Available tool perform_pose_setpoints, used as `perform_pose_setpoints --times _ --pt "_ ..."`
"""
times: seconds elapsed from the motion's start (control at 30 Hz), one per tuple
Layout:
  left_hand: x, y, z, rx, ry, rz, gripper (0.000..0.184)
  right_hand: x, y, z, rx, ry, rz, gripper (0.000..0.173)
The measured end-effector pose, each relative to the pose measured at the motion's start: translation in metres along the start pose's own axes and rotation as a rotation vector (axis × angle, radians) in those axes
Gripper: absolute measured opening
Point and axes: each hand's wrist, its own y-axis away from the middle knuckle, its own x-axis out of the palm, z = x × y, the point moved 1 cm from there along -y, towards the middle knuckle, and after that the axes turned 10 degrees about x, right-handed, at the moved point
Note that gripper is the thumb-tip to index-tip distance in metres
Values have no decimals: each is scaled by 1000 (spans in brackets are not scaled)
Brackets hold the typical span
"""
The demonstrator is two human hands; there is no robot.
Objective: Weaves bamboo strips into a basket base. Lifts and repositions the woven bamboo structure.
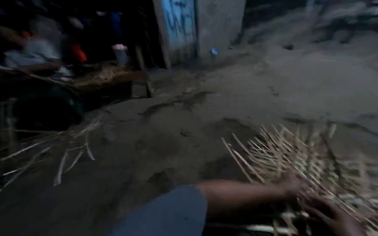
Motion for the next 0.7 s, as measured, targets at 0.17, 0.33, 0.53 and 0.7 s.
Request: perform_pose_setpoints --times 0.17,0.33,0.53,0.7 --pt "-8 -26 17 -21 -359 286 39 -4 -12 -9 139 -105 -4 49" --pt "6 -48 23 200 -803 671 32 3 -4 -32 173 -234 -85 33" --pt "-27 -52 43 118 -227 666 27 5 0 -36 202 -267 -171 27" --pt "-27 -48 39 148 -193 685 26 15 -9 -21 292 -200 -349 27"
